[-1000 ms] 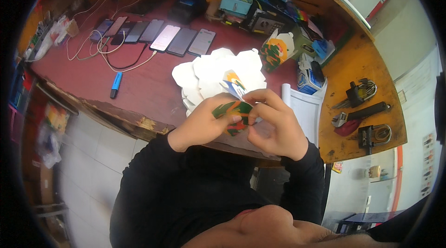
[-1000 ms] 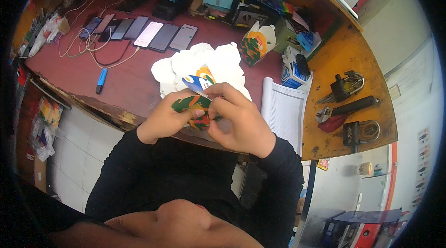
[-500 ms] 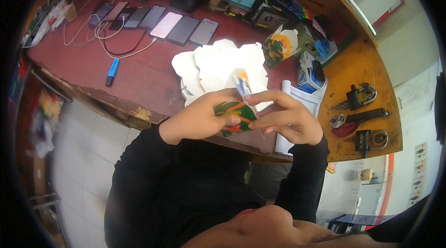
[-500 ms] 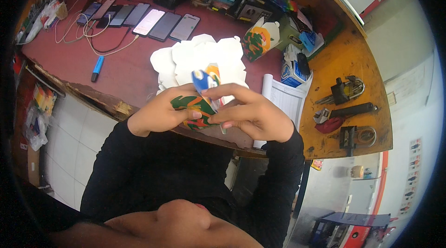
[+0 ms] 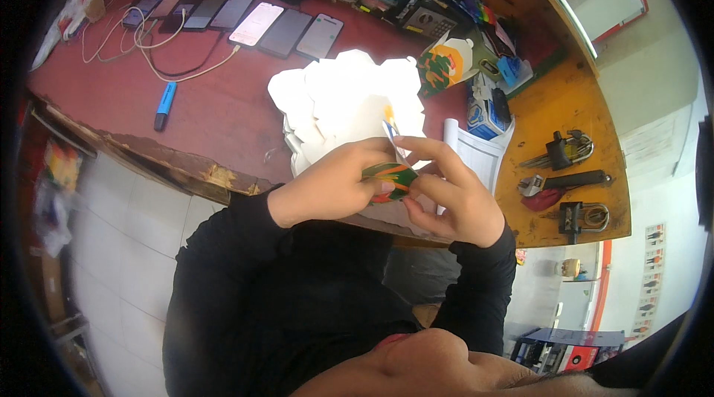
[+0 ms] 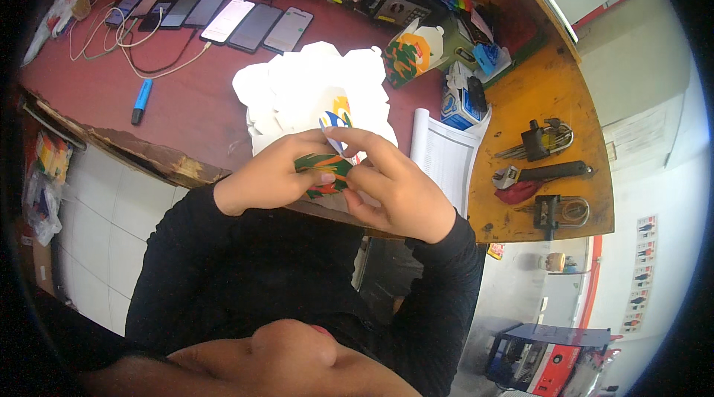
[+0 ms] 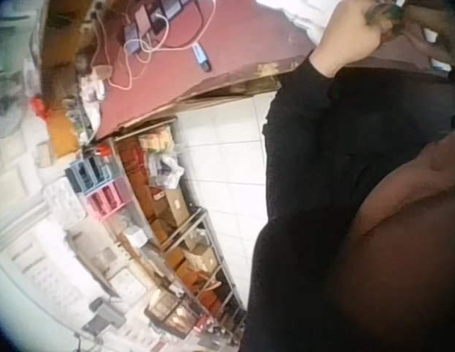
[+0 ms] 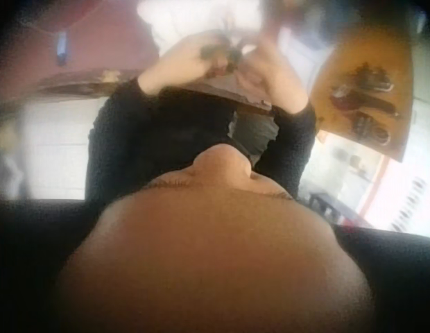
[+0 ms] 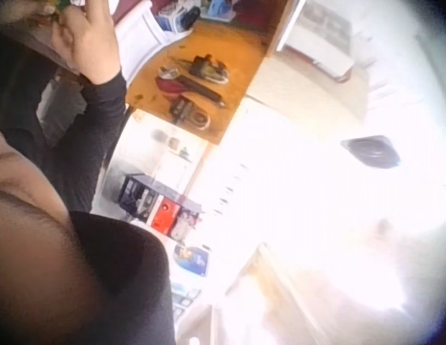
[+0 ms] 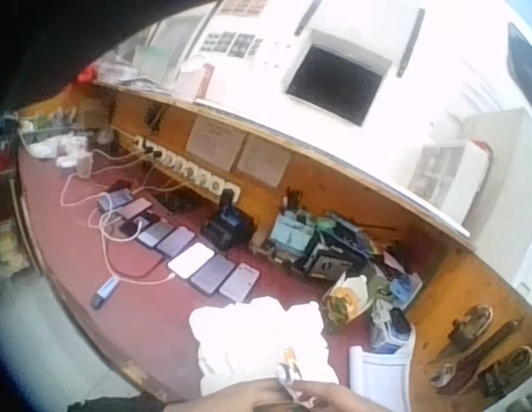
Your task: The person assembles small, colorful paper food containers by folding and tucking the flaps. They handle several white foam inserts, placing them into the containers and stacking the completed units on a cluttered counter.
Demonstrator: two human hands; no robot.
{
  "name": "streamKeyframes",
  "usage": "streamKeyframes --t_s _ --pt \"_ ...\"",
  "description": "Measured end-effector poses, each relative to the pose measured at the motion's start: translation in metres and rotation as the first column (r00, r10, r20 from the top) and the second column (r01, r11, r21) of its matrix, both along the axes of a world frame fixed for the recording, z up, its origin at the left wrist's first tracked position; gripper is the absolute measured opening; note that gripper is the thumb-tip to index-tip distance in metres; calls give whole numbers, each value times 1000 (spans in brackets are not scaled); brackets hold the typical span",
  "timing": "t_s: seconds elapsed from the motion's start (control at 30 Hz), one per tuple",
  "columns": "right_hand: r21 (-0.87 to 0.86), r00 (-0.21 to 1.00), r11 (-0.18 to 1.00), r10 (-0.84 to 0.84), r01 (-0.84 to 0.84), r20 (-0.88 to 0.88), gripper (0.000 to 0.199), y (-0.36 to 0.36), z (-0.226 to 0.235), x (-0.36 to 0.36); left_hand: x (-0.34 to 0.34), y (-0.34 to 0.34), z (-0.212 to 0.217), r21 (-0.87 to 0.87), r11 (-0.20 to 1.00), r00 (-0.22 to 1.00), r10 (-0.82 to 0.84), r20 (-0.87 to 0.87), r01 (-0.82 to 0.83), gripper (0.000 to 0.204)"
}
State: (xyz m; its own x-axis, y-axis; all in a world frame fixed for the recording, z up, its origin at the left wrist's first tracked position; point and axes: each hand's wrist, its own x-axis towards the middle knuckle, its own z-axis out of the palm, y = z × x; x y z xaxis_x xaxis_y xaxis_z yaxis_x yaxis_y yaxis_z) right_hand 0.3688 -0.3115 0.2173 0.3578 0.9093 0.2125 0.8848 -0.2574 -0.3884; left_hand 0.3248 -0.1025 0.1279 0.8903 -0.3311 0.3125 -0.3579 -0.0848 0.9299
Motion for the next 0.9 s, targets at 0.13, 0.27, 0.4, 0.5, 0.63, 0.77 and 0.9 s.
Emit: streamKeyframes --t_s 0.13,0.27,0.4,0.5,0.63,0.77,0.9 --pt "-1 1000 1000 -12 12 26 13 7 1 -4 3 2 -2 25 999 1000 19 19 -20 20" --pt "-9 992 997 -79 80 95 14 14 -2 -7 8 2 -4 -3 998 997 66 51 -66 15" --pt "24 983 994 -108 106 146 13 19 -5 -8 11 3 -4 1 996 993 90 83 -90 12" --pt "14 969 993 -117 116 219 16 20 -10 -7 12 5 -4 -23 998 997 56 51 -55 15" --pt "20 949 994 -109 108 295 23 17 -17 -2 16 8 -7 -35 998 997 57 52 -55 15" --pt "104 952 991 -107 80 288 37 7 -27 12 13 5 -7 -47 998 996 39 82 -35 16" --pt "199 989 975 -116 96 88 60 -1 -38 33 11 5 1 -30 999 988 45 148 -41 19"
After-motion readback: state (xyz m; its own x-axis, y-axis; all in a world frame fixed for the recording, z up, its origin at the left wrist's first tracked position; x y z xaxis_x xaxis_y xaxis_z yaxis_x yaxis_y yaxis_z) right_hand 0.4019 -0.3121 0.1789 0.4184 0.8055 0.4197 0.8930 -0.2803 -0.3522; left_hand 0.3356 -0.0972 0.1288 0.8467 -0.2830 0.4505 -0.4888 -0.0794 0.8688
